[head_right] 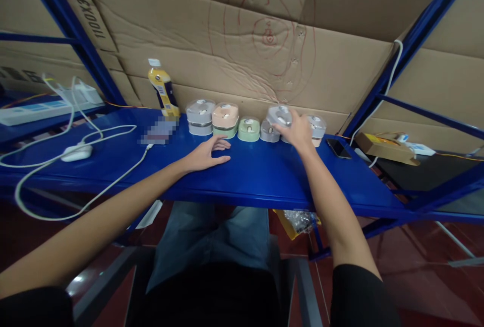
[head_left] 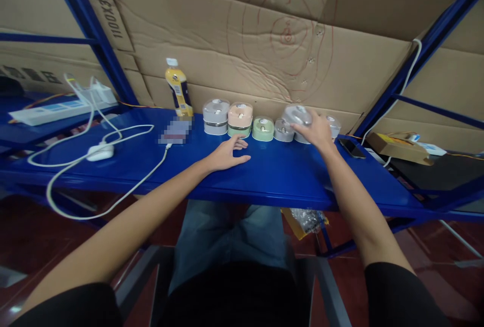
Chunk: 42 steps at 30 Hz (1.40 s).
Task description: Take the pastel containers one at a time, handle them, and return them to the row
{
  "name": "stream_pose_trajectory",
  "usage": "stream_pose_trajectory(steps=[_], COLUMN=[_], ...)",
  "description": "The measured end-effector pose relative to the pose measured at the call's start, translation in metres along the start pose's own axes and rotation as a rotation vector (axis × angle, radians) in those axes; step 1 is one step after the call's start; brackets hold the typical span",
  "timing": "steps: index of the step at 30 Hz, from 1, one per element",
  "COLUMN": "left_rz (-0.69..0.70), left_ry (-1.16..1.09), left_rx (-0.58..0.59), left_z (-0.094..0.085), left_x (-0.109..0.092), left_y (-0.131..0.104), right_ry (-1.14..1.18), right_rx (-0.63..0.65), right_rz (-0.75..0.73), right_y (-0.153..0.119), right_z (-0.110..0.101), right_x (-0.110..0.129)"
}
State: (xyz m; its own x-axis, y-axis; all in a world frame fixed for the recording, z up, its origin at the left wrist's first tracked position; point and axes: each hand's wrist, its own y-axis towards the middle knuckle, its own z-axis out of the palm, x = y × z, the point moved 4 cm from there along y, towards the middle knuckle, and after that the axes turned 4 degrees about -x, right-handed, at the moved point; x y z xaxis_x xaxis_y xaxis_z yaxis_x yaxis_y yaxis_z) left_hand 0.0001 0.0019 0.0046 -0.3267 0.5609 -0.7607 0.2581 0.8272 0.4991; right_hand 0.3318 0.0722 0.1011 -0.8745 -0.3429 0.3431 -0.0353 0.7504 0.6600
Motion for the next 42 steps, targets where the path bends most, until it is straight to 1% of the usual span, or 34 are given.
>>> stream_pose_trajectory(steps=[2, 4, 6, 9, 12, 15, 17, 18, 20, 22, 24, 26, 27, 29, 32, 33, 35, 37, 38, 39, 40, 42], left_rz=[0.001, 0.0, 0.002, 0.004, 0.002, -0.002, -0.002, 0.0, 0.007, 0.011, 0.011, 0.011, 0.014, 0.019, 0.015, 0.013, 0.015, 0.023, 0.028, 0.033, 0.038, 0.052], left_ry=[0.035, 0.074, 0.102, 0.122, 0.13, 0.135, 0.142, 0.147, 0.153, 0.154, 0.152, 0.144, 0.138, 0.119, 0.095, 0.093, 0.096, 0.099, 0.099, 0.097, 0.095, 0.089], left_rx=[0.018, 0.038, 0.046, 0.046, 0.042, 0.043, 0.047, 0.048, 0.05, 0.049, 0.048, 0.046, 0.044, 0.032, -0.014, -0.035, -0.063, -0.053, -0.033, -0.011, 0.009, 0.039], left_z=[0.0, 0.0, 0.0, 0.001, 0.002, 0.002, 0.002, 0.002, 0.002, 0.002, 0.002, 0.002, 0.002, 0.002, 0.0, -0.001, -0.003, -0.004, -0.003, -0.003, -0.002, -0.002], left_x=[0.0, 0.0, 0.001, 0.001, 0.001, 0.001, 0.001, 0.001, 0.001, 0.0, 0.001, 0.001, 0.0, 0.0, -0.001, -0.002, -0.003, -0.003, -0.003, -0.003, -0.002, -0.002], left_y=[0.0, 0.0, 0.0, 0.001, 0.001, 0.0, 0.0, 0.0, 0.0, 0.0, 0.0, 0.0, 0.0, 0.0, -0.001, -0.001, -0.001, -0.001, -0.001, 0.0, 0.0, 0.0], right_ry=[-0.219, -0.385, -0.488, -0.56, -0.608, -0.652, -0.609, -0.557, -0.421, -0.319, -0.289, -0.288, -0.284, -0.26, -0.169, -0.133, -0.106, -0.12, -0.123, -0.107, -0.062, 0.114], right_rx=[-0.045, -0.026, 0.007, 0.018, -0.004, -0.037, -0.052, -0.034, 0.07, 0.219, 0.338, 0.398, 0.405, 0.391, 0.364, 0.352, 0.333, 0.388, 0.441, 0.5, 0.553, 0.62], right_rz=[0.134, 0.219, 0.284, 0.325, 0.292, 0.217, 0.107, 0.023, -0.188, -0.372, -0.445, -0.446, -0.444, -0.463, -0.493, -0.464, -0.331, -0.18, -0.135, -0.125, -0.155, -0.289], right_y=[0.015, 0.025, 0.03, 0.033, 0.032, 0.028, 0.024, 0.021, 0.014, 0.002, -0.009, -0.021, -0.027, -0.042, -0.064, -0.069, -0.075, -0.076, -0.076, -0.075, -0.073, -0.069], right_z=[0.002, 0.012, 0.025, 0.041, 0.046, 0.044, 0.045, 0.048, 0.062, 0.08, 0.096, 0.104, 0.103, 0.094, 0.066, 0.056, 0.042, 0.037, 0.039, 0.041, 0.044, 0.047], right_x=[-0.007, -0.007, -0.004, -0.002, 0.0, 0.007, 0.021, 0.031, 0.055, 0.078, 0.093, 0.101, 0.103, 0.107, 0.112, 0.114, 0.114, 0.113, 0.112, 0.112, 0.113, 0.116])
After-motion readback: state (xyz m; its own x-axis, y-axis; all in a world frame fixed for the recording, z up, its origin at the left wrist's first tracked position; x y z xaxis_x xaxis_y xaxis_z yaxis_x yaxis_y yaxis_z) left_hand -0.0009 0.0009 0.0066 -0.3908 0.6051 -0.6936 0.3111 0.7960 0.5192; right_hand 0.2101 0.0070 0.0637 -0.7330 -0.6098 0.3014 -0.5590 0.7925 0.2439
